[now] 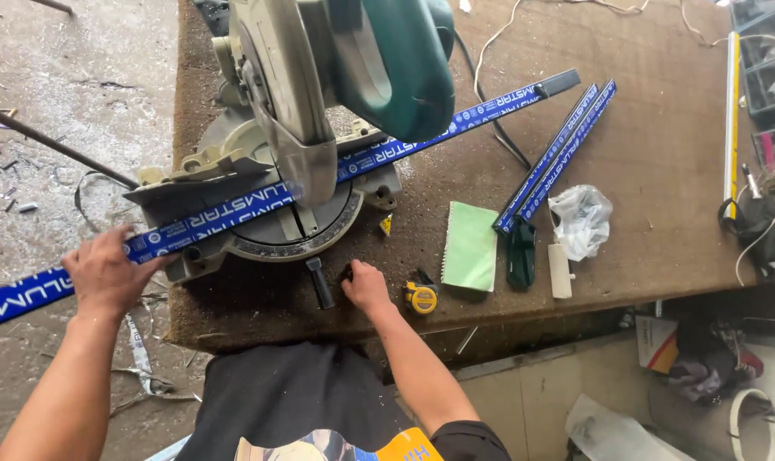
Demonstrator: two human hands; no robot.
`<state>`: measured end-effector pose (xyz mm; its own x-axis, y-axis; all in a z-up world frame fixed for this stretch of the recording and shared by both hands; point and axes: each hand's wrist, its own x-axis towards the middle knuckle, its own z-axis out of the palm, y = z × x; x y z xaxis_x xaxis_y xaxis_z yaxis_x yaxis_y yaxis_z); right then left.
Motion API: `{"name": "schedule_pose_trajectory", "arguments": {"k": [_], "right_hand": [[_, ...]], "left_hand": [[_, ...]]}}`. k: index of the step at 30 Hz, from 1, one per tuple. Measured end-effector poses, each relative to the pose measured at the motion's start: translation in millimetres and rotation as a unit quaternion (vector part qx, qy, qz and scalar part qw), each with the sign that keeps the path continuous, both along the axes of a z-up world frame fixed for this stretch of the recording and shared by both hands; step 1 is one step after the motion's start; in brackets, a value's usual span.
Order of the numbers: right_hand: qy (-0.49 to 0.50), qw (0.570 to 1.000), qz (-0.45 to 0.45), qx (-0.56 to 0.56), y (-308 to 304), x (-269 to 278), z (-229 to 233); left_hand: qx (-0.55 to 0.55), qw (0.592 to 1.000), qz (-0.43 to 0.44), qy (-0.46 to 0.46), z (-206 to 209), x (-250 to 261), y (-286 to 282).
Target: Measuring and cutting aluminum profiles using a miter saw on a workbench
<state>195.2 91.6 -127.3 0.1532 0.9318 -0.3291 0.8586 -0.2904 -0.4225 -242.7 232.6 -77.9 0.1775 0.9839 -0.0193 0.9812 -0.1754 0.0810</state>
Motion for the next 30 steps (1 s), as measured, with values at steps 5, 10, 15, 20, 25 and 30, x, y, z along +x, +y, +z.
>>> {"name": "schedule_pose_trajectory", "arguments": {"k": [5, 10, 15, 20, 25, 30], "right_hand": [[0.116, 0.980, -0.159, 0.017, 2.9, -2.0, 40.6], [0.239, 0.933, -0.261, 0.068, -36.1, 37.5, 111.2], [0.498, 0.726, -0.441, 0.177, -80.8, 117.9, 79.2], [0.018, 0.980, -0.195, 0.042, -104.0, 137.2, 72.0], [-0.069, 0.994, -0.079, -0.008, -108.5, 140.8, 21.3], [0.079, 0.987, -0.030, -0.136, -81.0, 94.7, 100.3]], "left_hand": [[-0.016, 1.000, 0.008, -0.009, -11.2, -11.6, 36.7], [-0.030, 0.999, 0.016, -0.024, -37.0, -10.0, 44.6], [0.067, 0.993, 0.062, -0.070, -9.7, 24.8, 2.6], [0.184, 0.969, 0.111, -0.122, 19.5, 97.9, -70.9], [0.094, 0.956, -0.014, -0.277, -22.1, 198.2, -161.2], [-0.187, 0.862, -0.055, -0.468, 11.1, 258.0, -202.4]]}}
